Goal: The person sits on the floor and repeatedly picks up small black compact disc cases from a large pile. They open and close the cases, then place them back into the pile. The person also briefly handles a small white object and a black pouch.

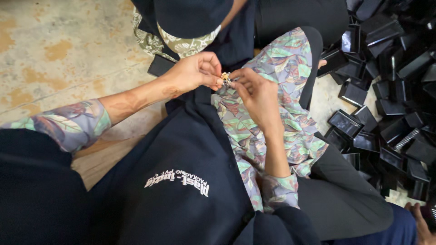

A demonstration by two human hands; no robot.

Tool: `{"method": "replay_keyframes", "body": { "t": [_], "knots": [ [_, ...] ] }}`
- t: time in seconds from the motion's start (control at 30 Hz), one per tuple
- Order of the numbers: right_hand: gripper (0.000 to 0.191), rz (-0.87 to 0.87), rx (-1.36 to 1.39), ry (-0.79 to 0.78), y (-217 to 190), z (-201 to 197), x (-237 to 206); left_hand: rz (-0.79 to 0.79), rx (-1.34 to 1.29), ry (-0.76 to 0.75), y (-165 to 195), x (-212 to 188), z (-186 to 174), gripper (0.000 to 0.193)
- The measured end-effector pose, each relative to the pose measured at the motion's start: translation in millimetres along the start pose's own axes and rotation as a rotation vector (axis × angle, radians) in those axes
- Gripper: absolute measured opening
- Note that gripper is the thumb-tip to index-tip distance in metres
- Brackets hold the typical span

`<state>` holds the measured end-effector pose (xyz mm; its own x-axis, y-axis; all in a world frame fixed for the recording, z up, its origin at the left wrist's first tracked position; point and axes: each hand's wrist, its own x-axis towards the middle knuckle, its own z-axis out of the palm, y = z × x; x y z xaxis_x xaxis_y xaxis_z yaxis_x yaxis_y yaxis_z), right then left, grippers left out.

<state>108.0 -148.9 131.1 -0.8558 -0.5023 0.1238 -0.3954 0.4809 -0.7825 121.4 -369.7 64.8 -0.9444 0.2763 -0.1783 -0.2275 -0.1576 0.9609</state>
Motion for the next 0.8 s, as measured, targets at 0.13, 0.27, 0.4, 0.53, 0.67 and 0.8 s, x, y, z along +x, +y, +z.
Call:
{"method": "replay_keyframes", "body": {
  "t": [0.13,0.27,0.4,0.53,0.67,0.8],
  "knots": [
    [0.017,-0.045,0.017,0.057,8,10,-3,-0.018,-0.023,0.002,1,-1,-1,0.010],
    [0.019,-0.078,-0.052,0.160,5,20,-4,-0.013,-0.085,0.017,4,1,3,0.008],
    [0.022,-0.117,-0.132,0.232,1,26,-4,0.118,0.085,0.038,8,2,8,0.018],
    [0.021,-0.134,-0.089,0.255,5,28,-7,0.156,0.168,0.048,9,-2,10,0.019],
    [0.019,-0.094,0.112,0.242,10,21,-8,0.164,0.148,0.020,16,-3,12,0.016],
    [0.020,0.053,0.349,0.205,10,-6,-10,0.168,0.043,-0.024,19,0,10,0.019]
  ]
}}
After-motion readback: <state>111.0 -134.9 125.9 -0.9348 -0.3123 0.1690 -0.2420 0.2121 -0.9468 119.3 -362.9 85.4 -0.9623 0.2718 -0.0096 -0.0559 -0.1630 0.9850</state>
